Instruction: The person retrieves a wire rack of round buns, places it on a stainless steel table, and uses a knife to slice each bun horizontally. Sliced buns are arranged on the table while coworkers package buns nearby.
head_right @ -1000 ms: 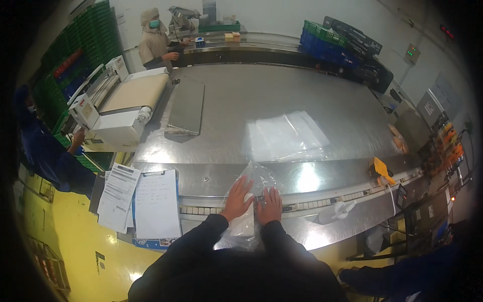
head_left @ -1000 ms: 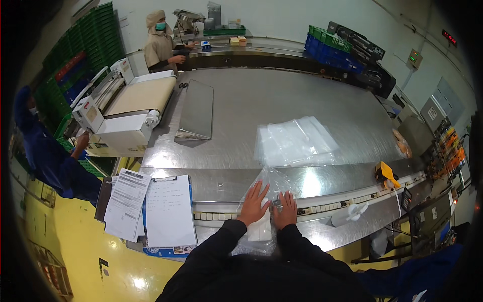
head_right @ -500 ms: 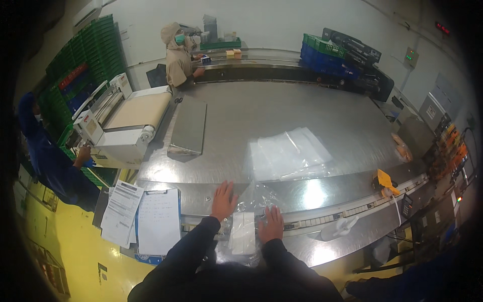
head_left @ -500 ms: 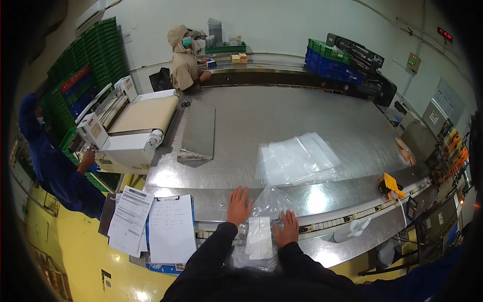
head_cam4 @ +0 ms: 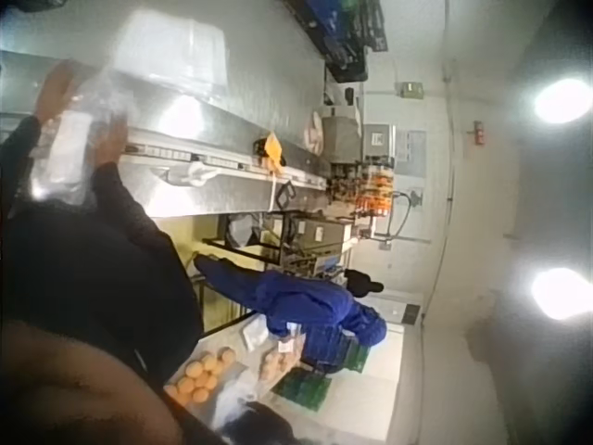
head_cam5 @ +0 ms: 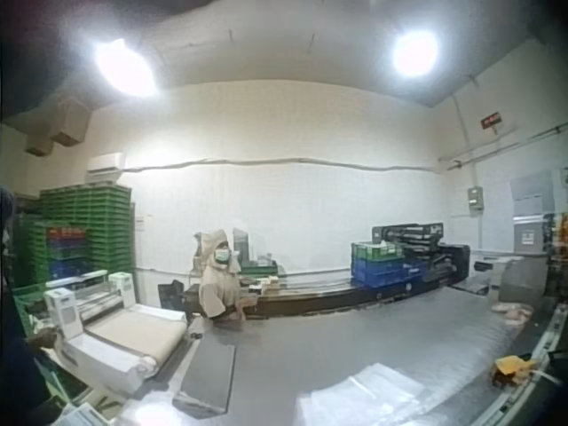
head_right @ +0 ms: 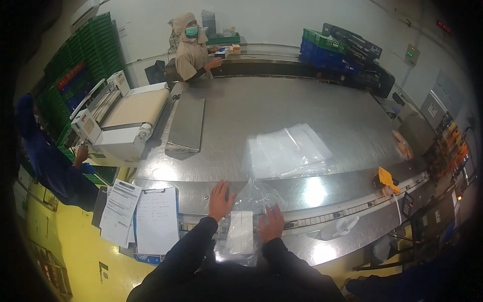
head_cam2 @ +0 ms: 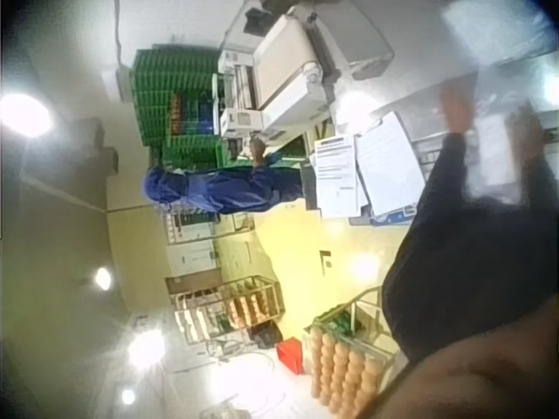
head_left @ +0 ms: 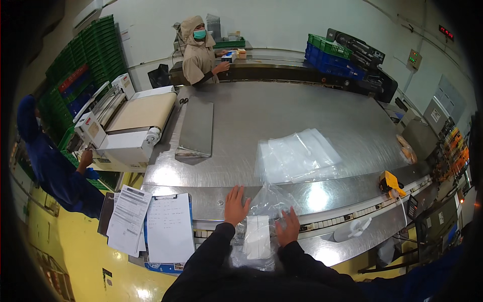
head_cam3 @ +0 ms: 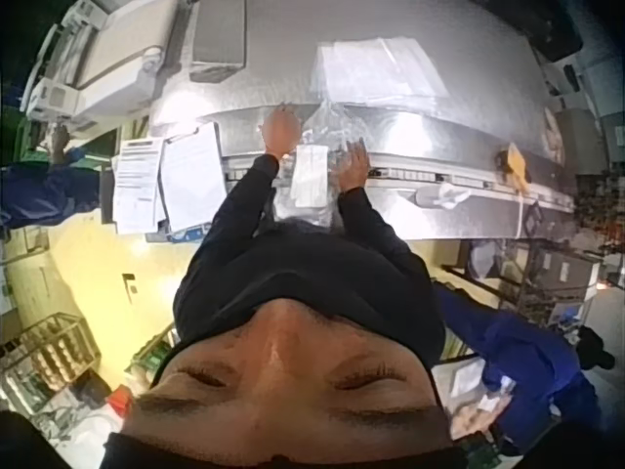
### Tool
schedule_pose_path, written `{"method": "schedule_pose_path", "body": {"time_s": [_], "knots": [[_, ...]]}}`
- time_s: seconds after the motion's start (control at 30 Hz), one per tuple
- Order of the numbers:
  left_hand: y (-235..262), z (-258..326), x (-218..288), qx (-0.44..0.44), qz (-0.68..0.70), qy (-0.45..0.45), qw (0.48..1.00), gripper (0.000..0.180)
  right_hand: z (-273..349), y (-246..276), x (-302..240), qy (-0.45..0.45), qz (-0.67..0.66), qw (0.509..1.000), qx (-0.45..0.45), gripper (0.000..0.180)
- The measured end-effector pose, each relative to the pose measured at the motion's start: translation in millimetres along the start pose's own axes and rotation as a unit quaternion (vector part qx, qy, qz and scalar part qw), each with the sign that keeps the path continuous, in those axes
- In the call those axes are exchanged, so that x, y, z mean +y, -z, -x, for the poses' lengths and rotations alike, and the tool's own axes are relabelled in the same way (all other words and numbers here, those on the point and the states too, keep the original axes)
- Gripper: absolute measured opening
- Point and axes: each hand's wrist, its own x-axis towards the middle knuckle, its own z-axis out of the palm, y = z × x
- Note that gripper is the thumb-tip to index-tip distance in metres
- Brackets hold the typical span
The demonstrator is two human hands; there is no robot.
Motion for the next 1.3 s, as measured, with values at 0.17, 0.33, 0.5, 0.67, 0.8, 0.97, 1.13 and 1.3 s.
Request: {"method": "schedule_pose_path", "body": {"time_s": [0.17, 0.33, 0.5, 0.67, 0.8, 0.97, 1.13, 1.3], "knots": [[-3.0, -1.5, -5.7, 0.024, 0.002, 0.015, 1.000, 0.054, -48.8, 13.2, 34.1, -0.003, -0.018, 0.987, 0.162, 0.027], [-16.3, -41.3, 0.4, 0.038, 0.077, 0.022, 0.996, 0.050, -67.5, 11.9, 91.2, -0.059, 0.052, 0.984, 0.163, 0.013], [-26.4, -125.0, 4.9, 0.057, 0.104, -0.012, 0.993, 0.048, -82.9, -5.7, 83.7, -0.114, 0.143, 0.965, 0.187, 0.011], [-60.4, -211.7, -23.3, 0.070, 0.059, -0.046, 0.995, 0.043, -115.3, -2.1, 80.0, -0.197, 0.161, 0.958, 0.136, 0.018], [-92.0, -268.5, -54.8, 0.090, 0.031, -0.029, 0.995, 0.035, -112.9, -7.3, 80.6, -0.169, 0.187, 0.957, 0.146, 0.015], [-119.2, -315.5, -80.3, 0.103, -0.033, 0.074, 0.991, 0.031, -111.2, -6.3, 82.6, -0.156, 0.185, 0.958, 0.153, 0.012], [-131.6, -336.5, -106.1, 0.128, -0.100, 0.104, 0.981, 0.044, -112.1, -5.6, 80.7, -0.163, 0.180, 0.959, 0.143, 0.010], [-147.6, -326.3, -126.6, 0.089, -0.115, 0.127, 0.981, 0.062, -115.8, -4.7, 77.6, -0.153, 0.206, 0.957, 0.136, 0.012]]}}
